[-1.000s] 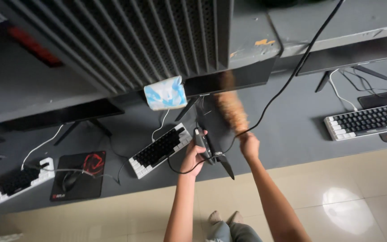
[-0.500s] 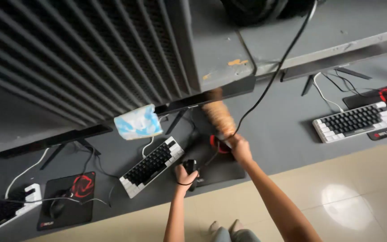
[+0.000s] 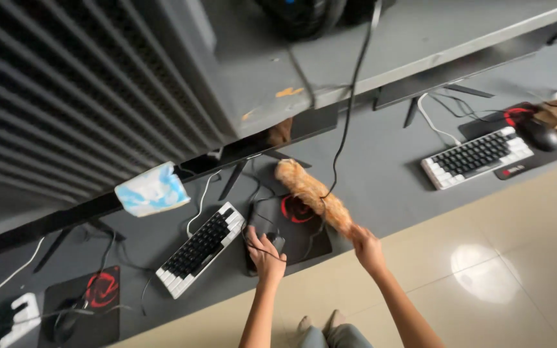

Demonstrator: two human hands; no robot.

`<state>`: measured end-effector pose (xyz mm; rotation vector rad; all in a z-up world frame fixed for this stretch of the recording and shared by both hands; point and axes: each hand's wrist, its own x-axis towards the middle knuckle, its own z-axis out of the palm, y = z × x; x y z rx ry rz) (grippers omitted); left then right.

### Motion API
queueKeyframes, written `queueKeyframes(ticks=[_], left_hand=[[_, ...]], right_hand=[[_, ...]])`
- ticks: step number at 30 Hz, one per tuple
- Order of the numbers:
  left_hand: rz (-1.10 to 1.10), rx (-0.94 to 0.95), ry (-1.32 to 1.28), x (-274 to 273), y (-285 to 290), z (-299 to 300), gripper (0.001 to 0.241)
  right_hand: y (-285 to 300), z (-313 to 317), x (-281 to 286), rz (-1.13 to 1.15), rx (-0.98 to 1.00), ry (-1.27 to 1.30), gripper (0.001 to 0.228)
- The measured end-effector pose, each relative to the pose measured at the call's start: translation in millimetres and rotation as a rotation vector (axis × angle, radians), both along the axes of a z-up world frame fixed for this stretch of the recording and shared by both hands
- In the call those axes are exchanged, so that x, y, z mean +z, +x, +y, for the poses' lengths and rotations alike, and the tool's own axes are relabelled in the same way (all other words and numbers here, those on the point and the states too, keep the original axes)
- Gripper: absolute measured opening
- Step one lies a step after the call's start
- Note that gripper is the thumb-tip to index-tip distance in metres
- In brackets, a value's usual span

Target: The person uses a fluffy duster to clean a row of computer desks, wiping the surfaces, keyboards, and mousepads. They then pick up several pairs of headphones from the desks and place them on the shelves above.

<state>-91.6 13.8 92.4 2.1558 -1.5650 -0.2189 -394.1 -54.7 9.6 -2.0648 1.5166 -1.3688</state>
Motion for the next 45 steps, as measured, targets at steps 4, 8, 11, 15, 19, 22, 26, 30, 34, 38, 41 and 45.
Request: queueKeyframes(ticks=[4, 8, 11, 15, 19, 22, 26, 30, 34, 38, 41, 45], left_hand=[[0.002, -0.034, 0.145, -34, -8, -15, 0.092], [-0.023, -0.067, 0.118, -39, -7, -30, 0.093], [-0.037, -0.096, 0.111, -34, -14, -35, 0.09], [-0.017, -0.208, -0.084, -29, -34, -33, 0.091], [0.035, -0.357, -0.376, -20, -89, -38, 0.053], [0.47, -0.227, -0.028, -34, -138, -58, 0.011], [0.564, -0.271, -0.168, -12, -214, -98, 0.009], [0.671, -0.131, -0.16, 7, -284, -109, 0.012], [0.76, -0.077, -0.128, -35, -331, -122, 0.015], [0.682, -0.094, -0.186, -40, -372, -146, 0.014], [0.624, -0.09, -0.151, -62, -399, -163, 0.027], [0.442, -0.193, -0.168, -121, -420, -206, 0.084]], right_hand=[[-38, 33, -18, -0.146, -0.288, 0.282, 0.031], [-51, 50, 19, -0.224, -0.363, 0.425, 0.034], [-65, 61, 28, -0.13, -0.125, 0.363, 0.04], [-81, 31, 0, -0.002, -0.196, 0.289, 0.031], [-78, -16, 29, -0.074, -0.361, 0.244, 0.024], [-84, -50, 62, -0.063, 0.057, 0.043, 0.02], [-119, -147, 17, 0.229, 0.169, 0.328, 0.025], [-160, -234, 15, 0.108, -0.123, 0.278, 0.012], [-184, -241, 47, 0.073, -0.078, 0.294, 0.012], [-241, -211, 68, 0.068, 0.133, 0.237, 0.025], [-299, -163, 64, -0.026, 0.007, 0.286, 0.026], [-386, -82, 56, 0.011, 0.103, 0.212, 0.04]])
